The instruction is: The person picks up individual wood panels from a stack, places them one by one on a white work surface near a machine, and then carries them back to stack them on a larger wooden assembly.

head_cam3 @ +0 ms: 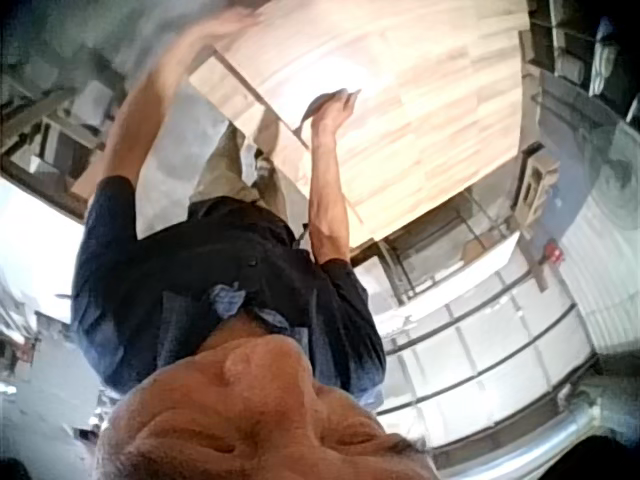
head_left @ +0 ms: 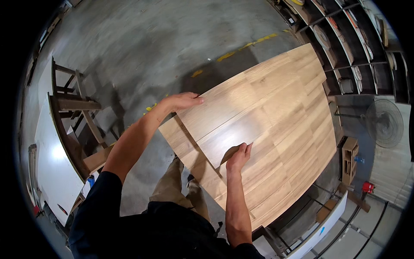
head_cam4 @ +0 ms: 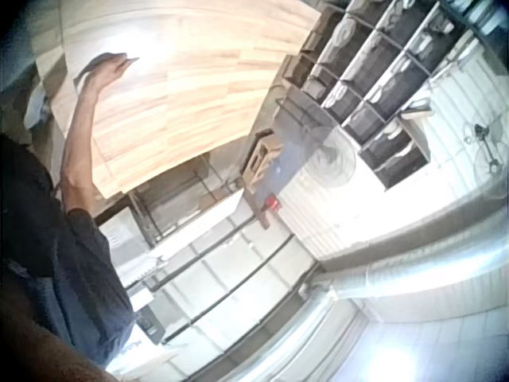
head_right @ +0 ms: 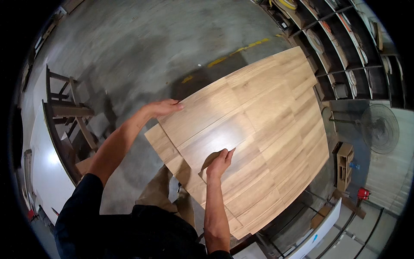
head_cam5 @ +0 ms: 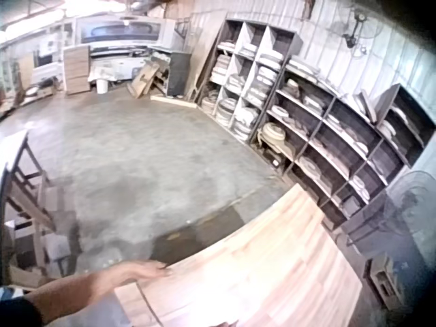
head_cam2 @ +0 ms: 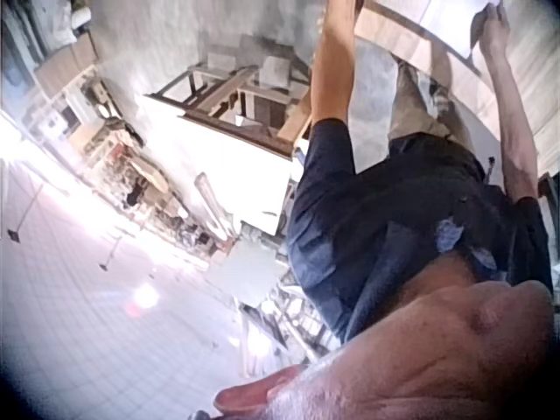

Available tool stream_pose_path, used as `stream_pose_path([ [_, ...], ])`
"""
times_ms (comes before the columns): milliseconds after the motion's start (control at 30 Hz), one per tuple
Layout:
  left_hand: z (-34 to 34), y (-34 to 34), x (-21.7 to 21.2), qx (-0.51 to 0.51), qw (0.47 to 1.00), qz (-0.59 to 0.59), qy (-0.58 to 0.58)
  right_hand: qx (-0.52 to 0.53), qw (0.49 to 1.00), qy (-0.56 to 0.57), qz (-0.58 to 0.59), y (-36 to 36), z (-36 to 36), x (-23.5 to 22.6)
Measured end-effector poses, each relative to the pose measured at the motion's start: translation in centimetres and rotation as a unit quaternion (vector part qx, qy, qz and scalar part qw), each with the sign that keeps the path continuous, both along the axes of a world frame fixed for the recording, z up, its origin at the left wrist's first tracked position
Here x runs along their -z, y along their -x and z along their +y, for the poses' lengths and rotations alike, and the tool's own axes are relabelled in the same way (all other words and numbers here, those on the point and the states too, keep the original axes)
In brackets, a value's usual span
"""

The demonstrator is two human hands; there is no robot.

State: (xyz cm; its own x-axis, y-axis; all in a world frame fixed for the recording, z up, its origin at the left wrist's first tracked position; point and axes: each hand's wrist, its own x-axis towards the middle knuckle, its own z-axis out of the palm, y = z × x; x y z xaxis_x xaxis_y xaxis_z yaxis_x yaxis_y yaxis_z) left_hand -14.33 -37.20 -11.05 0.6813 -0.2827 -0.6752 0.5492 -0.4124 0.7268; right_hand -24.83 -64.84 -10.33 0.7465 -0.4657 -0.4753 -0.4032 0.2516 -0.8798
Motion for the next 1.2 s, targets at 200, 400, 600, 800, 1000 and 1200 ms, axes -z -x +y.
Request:
stream_pose_path([
  [200,0.1,0.0,-0.2,0.023,1.000,0.002,0.011,-0.011,0.999,0.041,-0.024,-0.3,0.6,0.0],
  [400,-0.2,1.1,0.8,-0.017,0.987,-0.124,-0.105,-0.043,0.999,0.007,-0.029,0.5,-1.6,1.0],
  [600,-2.1,9.5,-4.1,-0.300,0.857,-0.406,-0.106,-0.024,0.993,0.043,-0.111,10.7,-7.8,-1.1],
  [800,-9.3,29.5,5.3,-0.323,0.873,-0.365,-0.013,0.073,0.990,0.043,-0.111,30.3,-17.9,-2.7],
  [1000,-29.5,48.5,3.4,-0.011,0.980,-0.199,-0.029,0.209,0.976,0.011,-0.060,52.2,-27.8,-1.9],
  [1200,-45.7,53.7,0.6,0.288,0.919,-0.257,0.085,0.388,0.920,0.024,-0.046,72.9,-37.2,0.1],
])
